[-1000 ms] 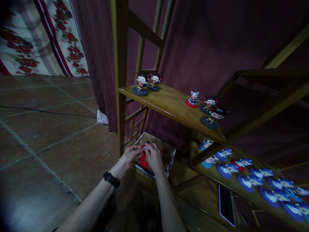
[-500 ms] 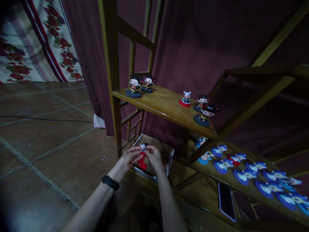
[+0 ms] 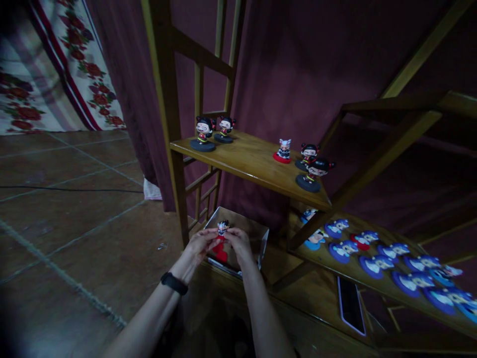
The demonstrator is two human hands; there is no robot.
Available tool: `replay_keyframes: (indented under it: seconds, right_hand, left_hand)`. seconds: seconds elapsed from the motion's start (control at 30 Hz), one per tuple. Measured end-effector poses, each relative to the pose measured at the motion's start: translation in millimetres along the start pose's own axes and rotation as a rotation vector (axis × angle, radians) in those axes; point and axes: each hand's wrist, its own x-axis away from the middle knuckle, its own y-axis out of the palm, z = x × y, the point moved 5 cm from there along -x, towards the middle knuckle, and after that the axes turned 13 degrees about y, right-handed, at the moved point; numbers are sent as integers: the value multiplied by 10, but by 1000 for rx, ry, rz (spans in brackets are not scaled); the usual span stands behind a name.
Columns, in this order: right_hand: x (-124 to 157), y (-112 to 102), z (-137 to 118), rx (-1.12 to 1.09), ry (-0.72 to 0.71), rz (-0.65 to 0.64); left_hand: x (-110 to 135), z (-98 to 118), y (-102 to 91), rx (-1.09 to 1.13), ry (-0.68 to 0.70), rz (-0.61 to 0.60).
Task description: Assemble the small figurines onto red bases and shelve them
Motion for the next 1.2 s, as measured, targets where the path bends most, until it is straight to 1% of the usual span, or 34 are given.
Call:
replay_keyframes:
  seconds: [0.13, 0.23, 0.33, 0.47, 0.53, 0.63, 0.73, 0.83, 1.0, 1.1, 1.2]
  right_hand:
    - [-21, -4, 59, -43, -13, 7]
    - [-26, -25, 80, -119, -14, -4]
    - [-24, -44, 77, -192, -7, -26]
    - [-28, -46, 56, -231, -15, -42]
    - [-32, -43, 41, -243, -20, -46]
    - [-27, -37, -8, -241, -45, -60]
    - [-13, -31, -77, -236, -92, -87]
    - [-13, -26, -107, -246, -114, -104]
    - [-20, -10, -87, -242, -115, -77]
    - [26, -8, -137, -199, -173, -39]
    - [84, -31, -231, -105, -251, 14]
  left_hand:
    - [-6, -37, -23, 23, -1, 16]
    - [-6, -28, -12, 26, 10, -2]
    - [5, 16, 14, 1, 29, -41]
    - [27, 72, 65, -37, 72, -132]
    - [32, 102, 100, -61, 125, -185]
    - [27, 169, 164, -127, 260, -245]
    - [21, 251, 221, -185, 405, -266]
    - [24, 294, 252, -227, 475, -273]
    - [31, 307, 254, -271, 500, -259]
    - [40, 326, 268, -257, 498, -283]
    - [45, 324, 278, -196, 440, -320]
